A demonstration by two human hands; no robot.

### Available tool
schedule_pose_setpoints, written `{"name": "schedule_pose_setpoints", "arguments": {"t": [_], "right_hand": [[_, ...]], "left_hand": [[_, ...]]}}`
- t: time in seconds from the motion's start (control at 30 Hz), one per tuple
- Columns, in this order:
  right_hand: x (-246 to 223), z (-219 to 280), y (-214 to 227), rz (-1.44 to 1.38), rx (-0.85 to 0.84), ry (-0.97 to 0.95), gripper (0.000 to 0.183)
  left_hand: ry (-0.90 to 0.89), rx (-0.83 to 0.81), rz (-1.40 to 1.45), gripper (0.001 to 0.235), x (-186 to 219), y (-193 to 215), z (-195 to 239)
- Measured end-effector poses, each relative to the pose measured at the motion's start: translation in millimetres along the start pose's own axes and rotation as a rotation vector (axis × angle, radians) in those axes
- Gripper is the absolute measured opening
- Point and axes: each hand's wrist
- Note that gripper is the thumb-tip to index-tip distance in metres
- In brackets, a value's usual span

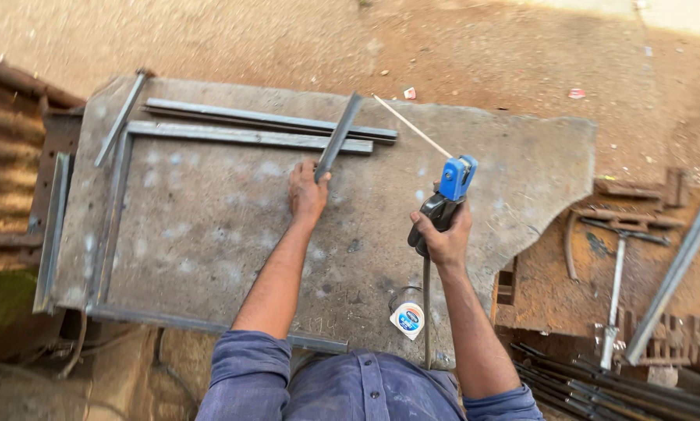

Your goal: The person aligns metal bars on a concrete surface to form a rectangular frame, then performs spot welds at the corners using a welding torch to join the pieces together.

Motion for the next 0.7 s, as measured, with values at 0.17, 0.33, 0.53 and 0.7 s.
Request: {"name": "schedule_pose_setpoints", "arguments": {"t": [0.17,0.33,0.53,0.7], "right_hand": [[13,-7,-21,0.076,-0.066,0.002,0.067],[19,-10,-30,0.122,-0.085,-0.075,0.057],[-8,-11,-30,0.180,-0.126,-0.126,0.055],[-9,-5,-30,0.218,-0.128,-0.088,0.059]], "left_hand": [[0.027,-0.029,0.014,0.036,-2,1,-3],[0.024,-0.026,0.040,0.035,-1,1,-1],[0.116,-0.119,0.063,0.032,7,8,-7],[0.096,-0.108,0.069,0.035,-4,8,0]]}}
Point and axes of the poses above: each hand's wrist, its own z-axis away from the middle knuckle, its own y-axis out of the back of the hand, x = y × z, and after that the axes turned 13 degrees about -y, right-handed
